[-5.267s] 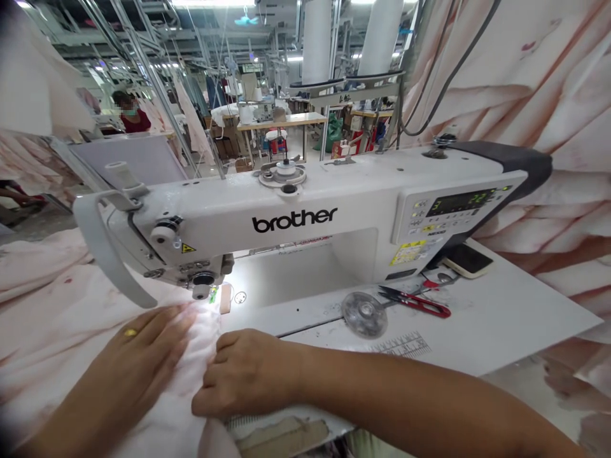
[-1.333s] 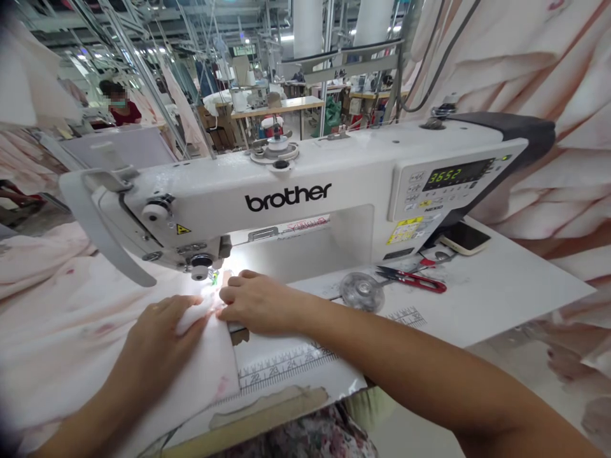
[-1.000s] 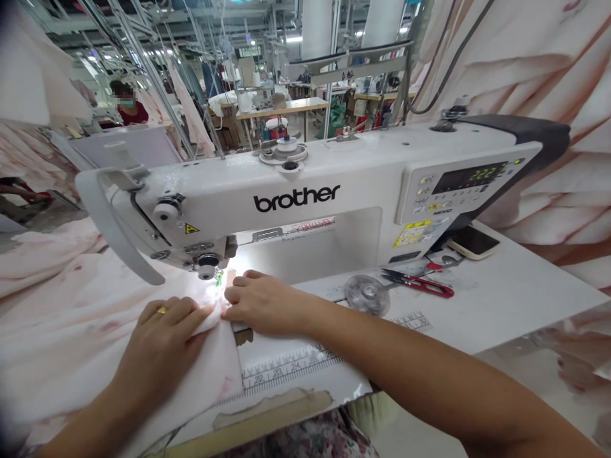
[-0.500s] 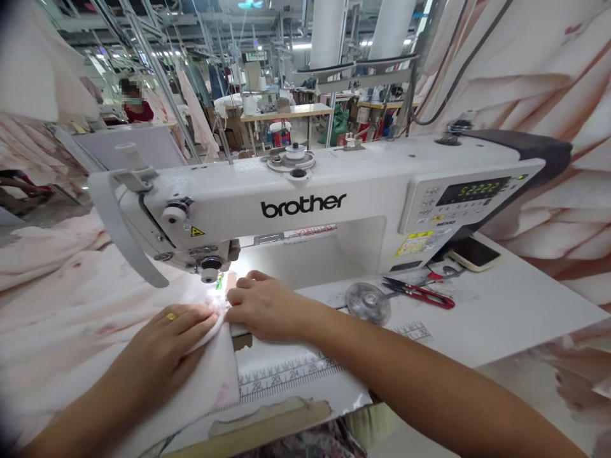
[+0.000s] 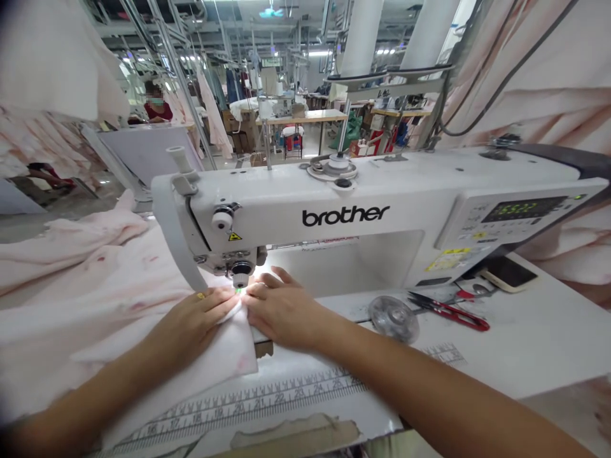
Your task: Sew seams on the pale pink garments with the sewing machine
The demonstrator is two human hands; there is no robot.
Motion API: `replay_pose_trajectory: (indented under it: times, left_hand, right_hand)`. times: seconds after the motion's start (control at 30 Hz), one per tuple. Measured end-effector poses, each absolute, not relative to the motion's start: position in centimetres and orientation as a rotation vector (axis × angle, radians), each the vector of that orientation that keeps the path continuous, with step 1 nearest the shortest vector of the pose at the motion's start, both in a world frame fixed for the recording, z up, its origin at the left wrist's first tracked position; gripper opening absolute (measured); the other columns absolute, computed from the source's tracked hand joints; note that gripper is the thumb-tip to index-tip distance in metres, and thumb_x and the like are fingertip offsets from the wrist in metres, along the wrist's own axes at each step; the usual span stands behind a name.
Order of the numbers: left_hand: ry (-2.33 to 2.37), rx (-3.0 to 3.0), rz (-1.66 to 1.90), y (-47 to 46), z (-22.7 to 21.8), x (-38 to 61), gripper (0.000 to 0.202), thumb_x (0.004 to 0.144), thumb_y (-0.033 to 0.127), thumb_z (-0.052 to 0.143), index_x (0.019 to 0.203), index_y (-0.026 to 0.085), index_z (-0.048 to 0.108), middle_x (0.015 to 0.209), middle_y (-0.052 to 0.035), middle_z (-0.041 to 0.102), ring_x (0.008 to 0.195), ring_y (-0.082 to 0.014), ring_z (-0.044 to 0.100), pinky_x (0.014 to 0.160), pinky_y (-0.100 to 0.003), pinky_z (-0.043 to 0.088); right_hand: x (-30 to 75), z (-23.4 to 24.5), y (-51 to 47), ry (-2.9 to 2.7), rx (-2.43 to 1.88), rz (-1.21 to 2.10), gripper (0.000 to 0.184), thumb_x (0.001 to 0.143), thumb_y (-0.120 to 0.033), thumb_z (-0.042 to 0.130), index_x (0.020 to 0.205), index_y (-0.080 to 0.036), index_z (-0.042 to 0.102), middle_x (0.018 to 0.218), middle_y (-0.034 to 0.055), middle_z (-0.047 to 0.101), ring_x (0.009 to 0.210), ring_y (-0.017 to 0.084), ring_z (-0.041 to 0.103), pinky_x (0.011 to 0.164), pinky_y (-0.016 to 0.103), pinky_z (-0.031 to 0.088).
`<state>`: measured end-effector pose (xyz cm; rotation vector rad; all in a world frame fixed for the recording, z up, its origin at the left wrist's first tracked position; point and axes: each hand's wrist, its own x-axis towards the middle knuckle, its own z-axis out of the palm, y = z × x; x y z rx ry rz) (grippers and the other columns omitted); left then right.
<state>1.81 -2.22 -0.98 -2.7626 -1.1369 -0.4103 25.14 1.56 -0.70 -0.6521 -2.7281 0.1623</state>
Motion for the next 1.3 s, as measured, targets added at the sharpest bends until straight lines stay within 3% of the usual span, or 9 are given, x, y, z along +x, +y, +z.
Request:
replay_pose_trajectory:
  times: [0.17, 0.3, 0.53, 0.7, 0.93, 1.07, 1.13, 1.3]
  left_hand:
    - [-1.117, -2.791, -0.343, -0.8, -1.1, 0.9, 0.032, 0.094, 0.009, 0.040, 0.115, 0.015, 0.063, 0.114, -0.0130, 0.067, 0.105, -0.0256, 0.063, 0.086, -0.041, 0.055]
    - [-1.151, -2.834, -0.296, -0.7, -0.8, 0.5, 0.030, 0.096, 0.013, 0.041, 0.118, 0.020, 0.060, 0.113, -0.0101, 0.067, 0.109, -0.0252, 0.060, 0.090, -0.042, 0.053]
    - [-1.175, -2.631, -0.200, -3.1, -0.2, 0.5, 0.053, 0.078, -0.003, 0.037, 0.126, 0.016, 0.050, 0.118, -0.0115, 0.064, 0.107, -0.0248, 0.060, 0.091, -0.041, 0.047]
    - [-1.200, -2.390, -0.262, -5.3, 0.9, 0.4, 0.042, 0.082, 0.001, 0.037, 0.119, 0.014, 0.054, 0.101, -0.0112, 0.066, 0.092, -0.0289, 0.059, 0.083, -0.042, 0.043]
    - [-1.148, -2.637, -0.495, -6.0, 1.0, 2.3, 0.019, 0.098, 0.017, 0.039, 0.107, 0.020, 0.056, 0.073, 0.0008, 0.062, 0.067, -0.0182, 0.056, 0.070, -0.031, 0.042]
    - [-1.248, -2.727, -0.532, -6.0, 1.0, 3.2, 0.018, 0.097, 0.025, 0.044, 0.111, 0.023, 0.054, 0.085, 0.0000, 0.067, 0.076, -0.0179, 0.062, 0.070, -0.029, 0.046]
    - [-1.298, -2.734, -0.481, -6.4, 1.1, 3.0, 0.027, 0.092, 0.026, 0.049, 0.118, 0.022, 0.053, 0.094, -0.0024, 0.068, 0.081, -0.0193, 0.064, 0.072, -0.029, 0.049]
    - [-1.263, -2.595, -0.429, -7.5, 1.0, 0.4, 0.042, 0.080, 0.009, 0.042, 0.119, 0.021, 0.053, 0.101, -0.0046, 0.070, 0.084, -0.0206, 0.067, 0.072, -0.030, 0.050]
  right_hand:
    - [25.5, -1.0, 1.9, -2.712, -0.630, 0.149, 0.026, 0.098, -0.027, 0.064, 0.122, -0.017, 0.056, 0.121, 0.0078, 0.057, 0.113, 0.026, 0.045, 0.108, 0.043, 0.028]
    - [25.9, -0.8, 2.1, -2.712, -0.432, 0.146, 0.018, 0.103, -0.024, 0.057, 0.119, -0.017, 0.058, 0.116, 0.0057, 0.060, 0.111, 0.021, 0.047, 0.110, 0.040, 0.029]
    - [26.3, -0.4, 1.5, -2.763, -0.067, 0.123, 0.029, 0.102, -0.022, 0.057, 0.128, -0.011, 0.055, 0.130, 0.0071, 0.056, 0.127, 0.021, 0.041, 0.113, 0.038, 0.030]
    - [26.1, -0.5, 1.0, -2.849, 0.100, 0.144, 0.021, 0.102, -0.017, 0.051, 0.120, -0.011, 0.059, 0.127, 0.0049, 0.058, 0.122, 0.019, 0.046, 0.112, 0.033, 0.031]
    - [26.0, -0.7, 0.5, -2.886, 0.157, 0.124, 0.017, 0.102, -0.023, 0.052, 0.112, -0.014, 0.062, 0.116, 0.0041, 0.062, 0.117, 0.019, 0.051, 0.100, 0.031, 0.039]
    - [25.9, -0.8, 0.6, -2.891, 0.196, 0.104, 0.017, 0.102, -0.024, 0.052, 0.111, -0.014, 0.062, 0.116, 0.0031, 0.062, 0.116, 0.019, 0.050, 0.099, 0.031, 0.038]
    - [25.9, -0.9, 0.6, -2.889, 0.198, 0.101, 0.017, 0.102, -0.024, 0.052, 0.111, -0.014, 0.062, 0.116, 0.0025, 0.062, 0.117, 0.019, 0.049, 0.099, 0.031, 0.038]
    - [26.1, -0.7, 0.5, -2.895, 0.185, 0.104, 0.014, 0.102, -0.026, 0.053, 0.106, -0.016, 0.062, 0.109, 0.0015, 0.063, 0.115, 0.018, 0.049, 0.094, 0.030, 0.040]
